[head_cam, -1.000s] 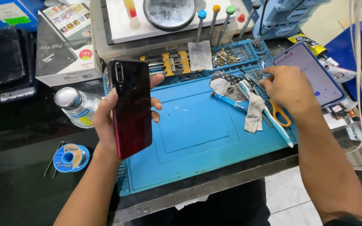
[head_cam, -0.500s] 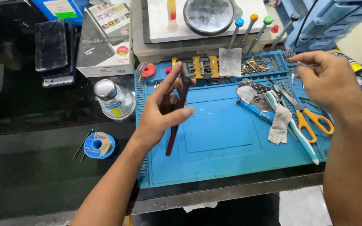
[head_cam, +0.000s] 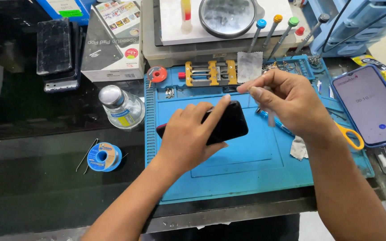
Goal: Removing the back cover of a smartphone using a prying tool and manual force at a repair station.
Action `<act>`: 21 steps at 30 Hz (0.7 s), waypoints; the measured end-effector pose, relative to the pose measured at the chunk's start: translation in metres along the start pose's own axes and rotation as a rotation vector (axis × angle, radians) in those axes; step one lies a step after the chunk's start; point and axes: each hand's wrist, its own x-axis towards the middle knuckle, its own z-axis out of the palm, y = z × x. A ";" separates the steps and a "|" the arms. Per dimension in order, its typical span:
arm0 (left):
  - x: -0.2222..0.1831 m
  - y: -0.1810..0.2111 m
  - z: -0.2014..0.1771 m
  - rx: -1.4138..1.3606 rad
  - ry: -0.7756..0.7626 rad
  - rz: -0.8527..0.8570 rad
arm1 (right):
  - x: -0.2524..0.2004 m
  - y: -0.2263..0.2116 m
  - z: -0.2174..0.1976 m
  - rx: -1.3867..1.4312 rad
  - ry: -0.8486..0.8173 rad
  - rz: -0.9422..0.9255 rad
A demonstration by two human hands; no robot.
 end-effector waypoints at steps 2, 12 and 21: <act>-0.001 0.005 0.005 0.116 0.001 0.037 | -0.003 0.002 0.007 -0.030 0.008 -0.014; -0.004 0.020 0.012 0.256 0.026 0.099 | -0.011 0.020 0.014 -0.126 0.054 -0.189; -0.004 0.008 0.018 0.251 0.013 -0.050 | -0.007 0.024 0.013 -0.343 0.031 -0.389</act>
